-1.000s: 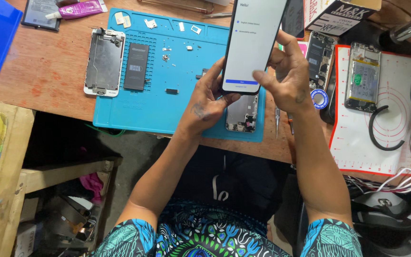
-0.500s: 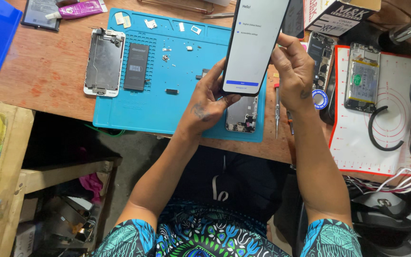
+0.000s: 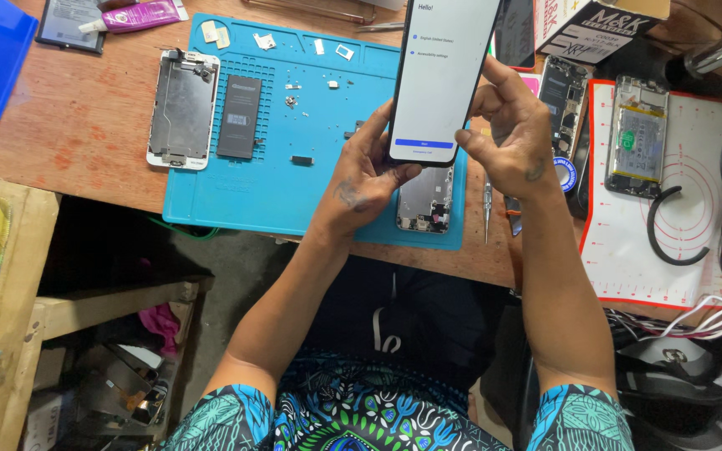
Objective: The person disassembles a smartphone on a blue mat, using a screwdriver and tweezers to remove screws and internal components. They then pick up a different smartphone and interact with its touchscreen, navigating through setup screens.
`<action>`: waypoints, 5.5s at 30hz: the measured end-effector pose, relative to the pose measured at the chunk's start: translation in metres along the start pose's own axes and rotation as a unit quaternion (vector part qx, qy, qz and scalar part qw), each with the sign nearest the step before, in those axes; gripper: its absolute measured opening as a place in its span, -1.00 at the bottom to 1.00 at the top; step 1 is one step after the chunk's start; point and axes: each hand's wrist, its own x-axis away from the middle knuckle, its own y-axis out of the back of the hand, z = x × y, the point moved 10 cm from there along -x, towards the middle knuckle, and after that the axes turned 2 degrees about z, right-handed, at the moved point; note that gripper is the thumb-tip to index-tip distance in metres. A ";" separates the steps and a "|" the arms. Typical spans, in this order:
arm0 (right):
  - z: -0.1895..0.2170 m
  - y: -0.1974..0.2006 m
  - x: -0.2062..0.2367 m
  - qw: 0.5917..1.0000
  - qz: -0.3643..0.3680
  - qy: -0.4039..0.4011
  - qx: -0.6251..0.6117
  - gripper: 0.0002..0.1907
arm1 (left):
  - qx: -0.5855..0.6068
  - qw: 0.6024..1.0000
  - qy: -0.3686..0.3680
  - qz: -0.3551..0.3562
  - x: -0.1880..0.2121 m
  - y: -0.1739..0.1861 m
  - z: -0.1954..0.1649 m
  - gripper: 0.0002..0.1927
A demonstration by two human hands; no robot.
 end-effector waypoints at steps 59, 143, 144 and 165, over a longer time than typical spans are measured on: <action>-0.003 -0.008 -0.003 0.994 -0.004 -0.030 -0.101 -0.26 | -0.002 1.000 -0.005 0.005 0.002 -0.002 0.001 -0.15; 0.000 -0.019 0.002 0.998 0.039 0.005 -0.043 -0.01 | 0.009 0.999 -0.034 0.014 -0.001 0.001 -0.001 -0.17; 0.001 -0.019 0.001 0.998 0.036 0.004 -0.049 -0.02 | 0.020 0.999 -0.025 0.014 -0.002 0.002 0.001 -0.18; 0.075 -0.394 0.091 0.858 0.438 0.102 0.250 -0.65 | 0.049 0.998 -0.044 0.023 -0.008 -0.003 -0.007 -0.19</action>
